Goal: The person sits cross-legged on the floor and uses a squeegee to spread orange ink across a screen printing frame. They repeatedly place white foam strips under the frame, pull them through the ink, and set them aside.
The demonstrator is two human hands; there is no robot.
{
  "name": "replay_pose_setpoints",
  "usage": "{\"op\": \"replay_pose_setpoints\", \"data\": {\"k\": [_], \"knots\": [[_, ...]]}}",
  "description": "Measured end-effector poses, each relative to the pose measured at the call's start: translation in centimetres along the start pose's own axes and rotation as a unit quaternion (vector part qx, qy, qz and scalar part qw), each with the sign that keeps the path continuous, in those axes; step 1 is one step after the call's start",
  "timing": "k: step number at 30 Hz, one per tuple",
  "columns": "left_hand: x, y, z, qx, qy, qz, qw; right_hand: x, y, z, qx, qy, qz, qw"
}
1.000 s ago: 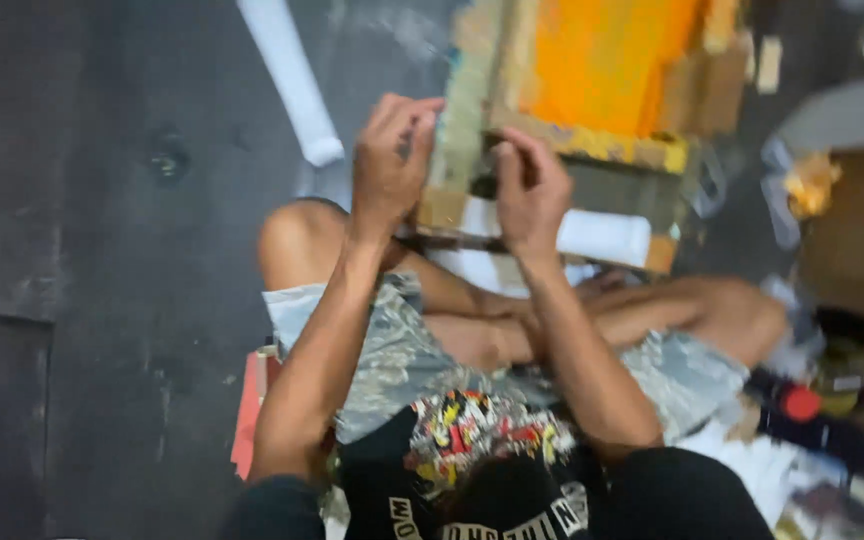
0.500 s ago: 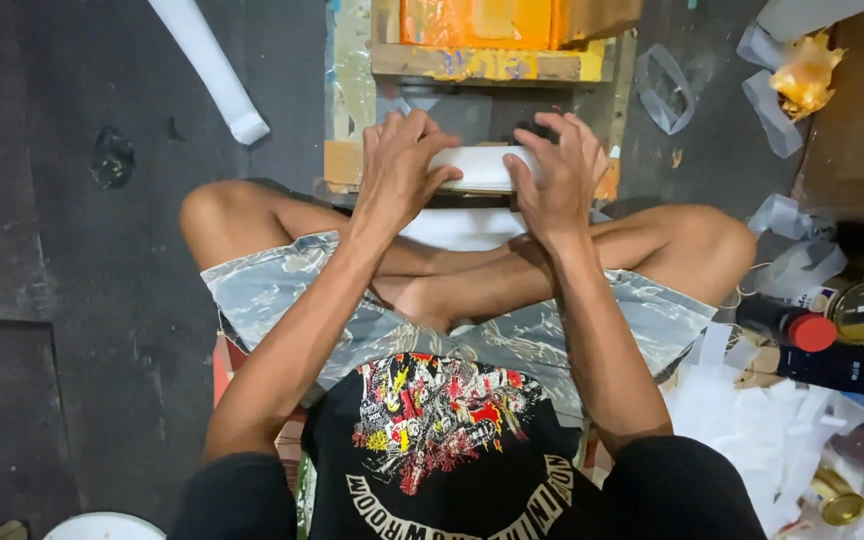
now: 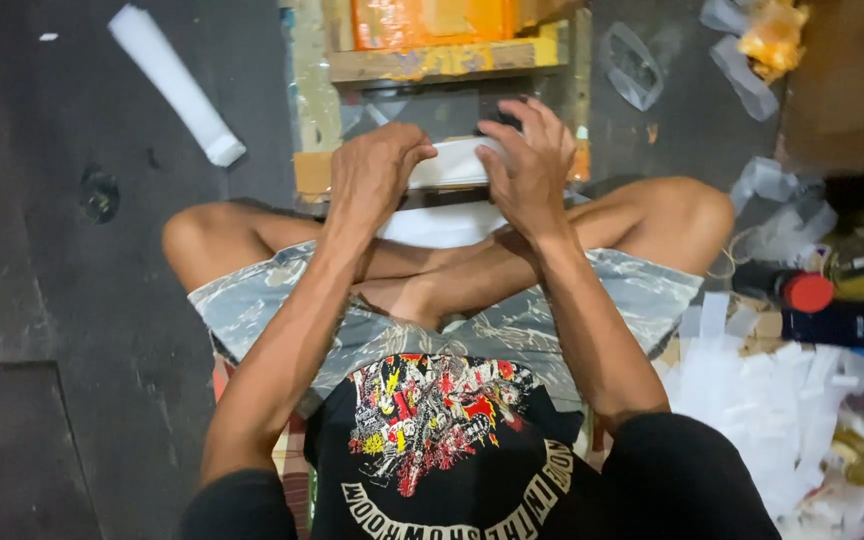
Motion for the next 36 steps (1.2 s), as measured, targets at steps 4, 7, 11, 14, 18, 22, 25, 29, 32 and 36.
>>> {"op": "replay_pose_setpoints", "data": {"k": [4, 7, 11, 14, 18, 22, 25, 29, 32, 36], "knots": [[-3.5, -0.5, 3.0, 0.036, 0.094, -0.059, 0.993, 2.4, -2.3, 4.7, 0.013, -0.008, 0.04, 0.999], [-4.7, -1.5, 4.4, 0.015, 0.192, -0.13, 0.973, 2.0, -3.4, 6.1, 0.049, -0.055, 0.103, 0.992], [-2.5, -2.0, 4.2, 0.041, 0.213, -0.089, 0.972, 0.2, -3.4, 8.6, 0.091, -0.21, -0.009, 0.973], [-1.7, -1.9, 4.0, 0.071, 0.243, -0.028, 0.967, -0.3, -3.0, 9.6, 0.093, -0.278, -0.145, 0.945], [0.2, -1.8, 3.8, 0.13, 0.279, 0.046, 0.95, -3.1, -1.8, 8.0, -0.025, -0.41, -0.271, 0.871], [1.0, -1.8, 3.8, 0.069, 0.278, 0.009, 0.958, -2.7, -2.1, 8.5, -0.014, -0.407, -0.185, 0.895], [1.7, -1.9, 3.3, -0.013, 0.32, -0.001, 0.947, -2.7, -2.1, 8.4, -0.012, -0.417, -0.194, 0.888], [3.7, -1.9, 3.7, -0.129, 0.275, -0.014, 0.953, -3.1, -2.0, 8.4, -0.029, -0.384, -0.25, 0.888], [8.8, -2.3, 2.1, -0.189, 0.168, 0.025, 0.967, -4.1, -1.4, 7.8, -0.045, -0.355, -0.293, 0.887], [11.7, -3.9, 0.2, -0.117, -0.089, 0.133, 0.98, -3.5, -1.0, 7.4, -0.015, -0.356, -0.379, 0.854]]}}
Point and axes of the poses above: each hand's wrist, its own y-axis away from the middle knuckle, its own z-axis out of the back of the hand, x = y × z, the point moved 4 cm from there along -y, towards the middle knuckle, and after that the axes turned 4 degrees about z, right-handed, at the moved point
